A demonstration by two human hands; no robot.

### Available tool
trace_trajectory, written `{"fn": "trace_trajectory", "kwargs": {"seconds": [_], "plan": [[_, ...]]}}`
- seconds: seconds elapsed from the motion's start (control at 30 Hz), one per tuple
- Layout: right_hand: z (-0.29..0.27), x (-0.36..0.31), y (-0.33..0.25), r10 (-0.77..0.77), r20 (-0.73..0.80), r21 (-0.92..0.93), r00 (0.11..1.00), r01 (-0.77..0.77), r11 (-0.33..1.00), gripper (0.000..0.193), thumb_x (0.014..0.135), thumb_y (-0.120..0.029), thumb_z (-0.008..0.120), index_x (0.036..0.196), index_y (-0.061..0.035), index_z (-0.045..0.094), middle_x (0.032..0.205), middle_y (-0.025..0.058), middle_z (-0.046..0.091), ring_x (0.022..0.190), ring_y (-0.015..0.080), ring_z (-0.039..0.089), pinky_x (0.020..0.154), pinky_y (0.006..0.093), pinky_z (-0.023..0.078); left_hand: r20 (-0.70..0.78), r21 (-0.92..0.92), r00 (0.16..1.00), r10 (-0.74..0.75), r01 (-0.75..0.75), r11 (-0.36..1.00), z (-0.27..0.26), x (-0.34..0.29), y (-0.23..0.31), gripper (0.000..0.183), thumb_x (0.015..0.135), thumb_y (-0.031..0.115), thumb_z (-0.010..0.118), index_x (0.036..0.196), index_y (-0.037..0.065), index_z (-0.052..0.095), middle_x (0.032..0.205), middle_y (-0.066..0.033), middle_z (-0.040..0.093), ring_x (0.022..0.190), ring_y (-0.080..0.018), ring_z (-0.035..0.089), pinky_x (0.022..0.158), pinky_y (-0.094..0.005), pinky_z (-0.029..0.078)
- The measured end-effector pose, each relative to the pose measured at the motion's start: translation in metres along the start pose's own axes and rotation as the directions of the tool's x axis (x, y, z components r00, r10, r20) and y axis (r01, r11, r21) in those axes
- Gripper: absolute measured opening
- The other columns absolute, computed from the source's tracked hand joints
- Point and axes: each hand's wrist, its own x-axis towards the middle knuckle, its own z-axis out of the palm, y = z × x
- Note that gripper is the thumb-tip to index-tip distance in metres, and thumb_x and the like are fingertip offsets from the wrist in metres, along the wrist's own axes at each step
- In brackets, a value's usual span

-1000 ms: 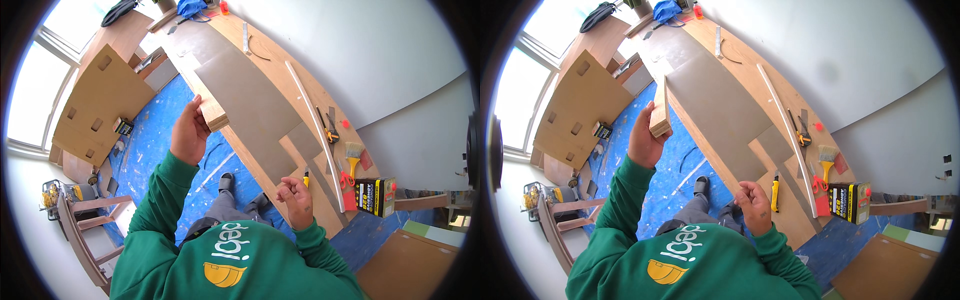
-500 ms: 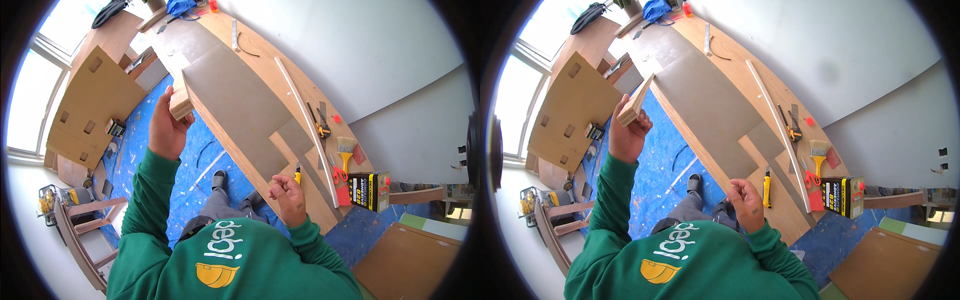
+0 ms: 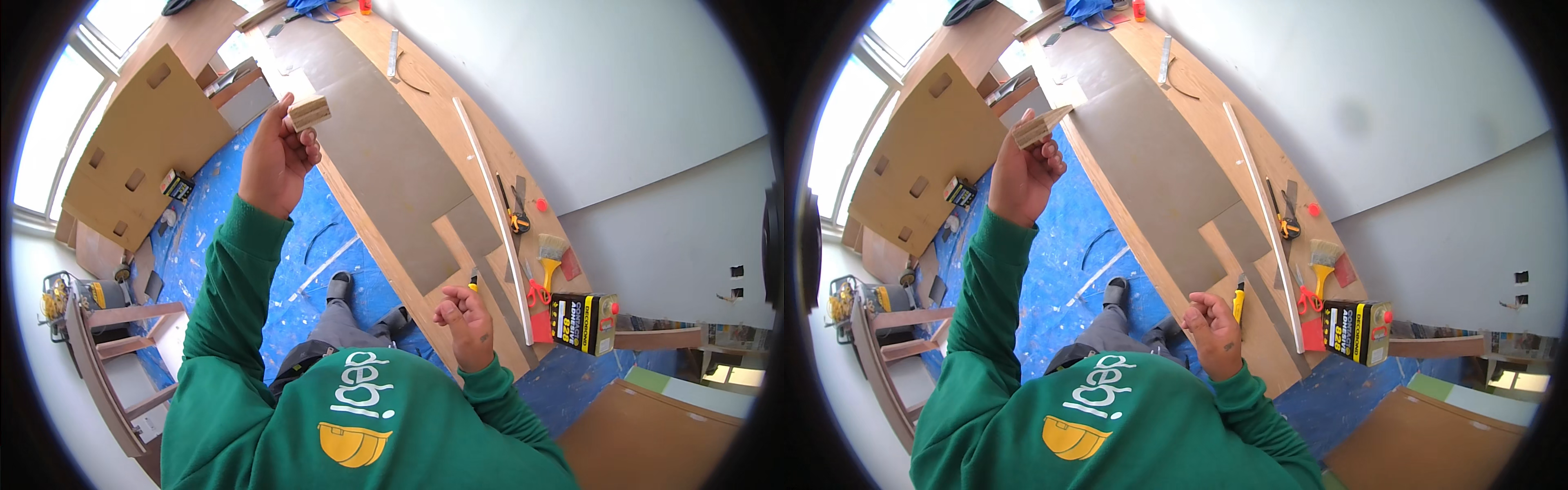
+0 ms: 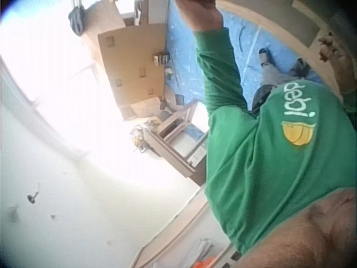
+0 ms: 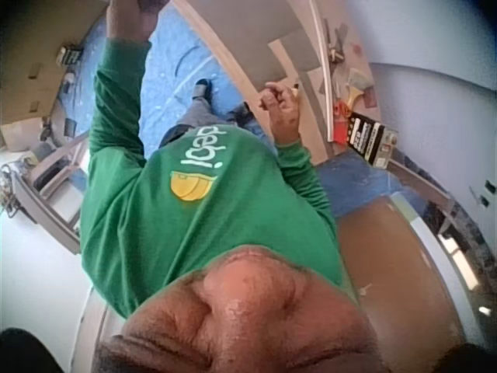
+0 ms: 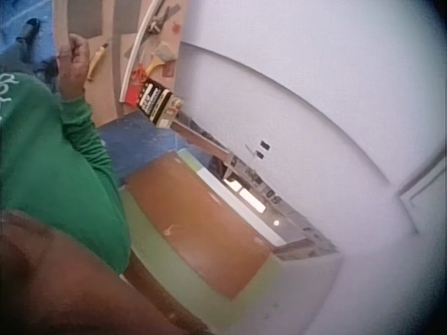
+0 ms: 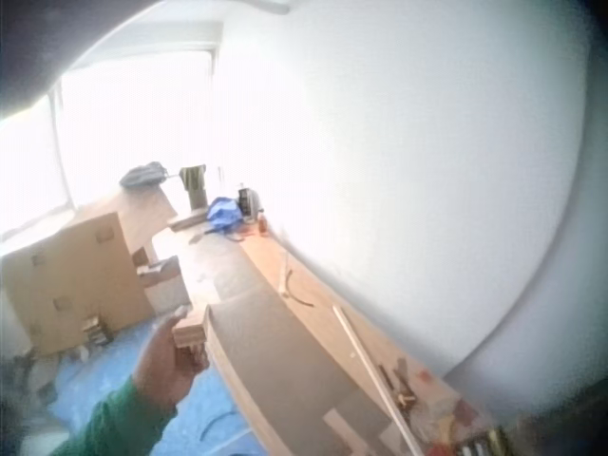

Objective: The person retrieves a wooden trim strip and a cabinet door panel, then positions the trim along the edge of the panel. They use a utility knife to cut the trim to length and press it into place on the door panel.

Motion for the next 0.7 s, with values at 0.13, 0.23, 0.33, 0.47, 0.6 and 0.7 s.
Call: {"fn": "trace_trajectory", "kwargs": {"seconds": [0.13, 0.23, 0.33, 0.47, 0.6, 0.7], "plan": [[-0.001, -0.001, 0.002, -0.032, -0.001, -0.038, 0.999, 0.032, 0.999, 0.028, 0.1, -0.012, 0.06, 0.123, 0.0026, 0.056, 0.096, 0.0066, 0.065, 0.084, 0.012, 0.063, 0.077, 0.0271, 0.053, 0.015, -0.012, 1.0, -0.004, 0.004, 1.0, -0.003, 0.005, 0.004, 0.034, 0.102, 0.04, 0.057, 0.088, 0.009, 0.062, 0.068, 0.0016, 0.054, 0.061, -0.0092, 0.052, 0.058, -0.0269, 0.045], [-0.001, 0.0, 0.004, -0.036, 0.0, -0.047, 0.999, 0.036, 0.998, 0.028, 0.1, -0.012, 0.06, 0.123, 0.0028, 0.056, 0.096, 0.0068, 0.065, 0.083, 0.0121, 0.063, 0.077, 0.0272, 0.053, -0.012, -0.03, 1.0, 0.001, -0.002, 1.0, -0.001, 0.005, 0.005, 0.034, 0.102, 0.04, 0.057, 0.089, 0.009, 0.063, 0.067, 0.0019, 0.054, 0.06, -0.009, 0.052, 0.058, -0.0264, 0.045], [0.0, 0.0, 0.004, -0.037, 0.003, -0.056, 0.999, 0.037, 0.998, 0.028, 0.1, -0.012, 0.06, 0.123, 0.003, 0.056, 0.096, 0.0072, 0.065, 0.084, 0.0122, 0.063, 0.078, 0.0272, 0.053, 0.0, -0.021, 1.0, 0.0, 0.0, 1.0, -0.004, 0.006, 0.006, 0.033, 0.102, 0.039, 0.057, 0.09, 0.009, 0.063, 0.068, 0.0017, 0.054, 0.06, -0.0091, 0.052, 0.058, -0.0262, 0.045], [0.003, -0.001, -0.001, 0.003, -0.01, -0.075, 1.0, -0.004, 0.997, 0.028, 0.1, -0.013, 0.061, 0.122, 0.003, 0.057, 0.096, 0.0074, 0.066, 0.084, 0.0125, 0.064, 0.078, 0.0272, 0.054, 0.007, -0.02, 1.0, -0.019, 0.019, 1.0, -0.001, 0.001, 0.0, 0.028, 0.101, 0.037, 0.058, 0.096, 0.01, 0.062, 0.069, 0.0009, 0.054, 0.06, -0.0093, 0.053, 0.058, -0.026, 0.045], [-0.006, -0.001, 0.003, 0.026, -0.013, -0.094, 1.0, -0.028, 0.995, 0.027, 0.1, -0.015, 0.062, 0.12, 0.0027, 0.059, 0.095, 0.0072, 0.067, 0.084, 0.0128, 0.064, 0.079, 0.0276, 0.054, 0.036, -0.02, 0.996, -0.083, 0.084, 0.996, -0.01, -0.013, -0.033, 0.026, 0.102, 0.035, 0.055, 0.107, 0.01, 0.063, 0.081, -0.0034, 0.064, 0.074, -0.0136, 0.063, 0.064, -0.0279, 0.051], [-0.012, -0.001, 0.007, 0.085, 0.035, -0.068, 0.996, -0.083, 0.994, 0.026, 0.101, -0.017, 0.062, 0.119, 0.0024, 0.06, 0.093, 0.0065, 0.067, 0.084, 0.0127, 0.064, 0.078, 0.0271, 0.054, -0.015, 0.007, 0.983, -0.182, 0.182, 0.983, -0.019, -0.027, -0.078, 0.025, 0.098, 0.032, 0.062, 0.087, 0.01, 0.063, 0.075, -0.0024, 0.063, 0.069, -0.0145, 0.061, 0.067, -0.0285, 0.047]]}}
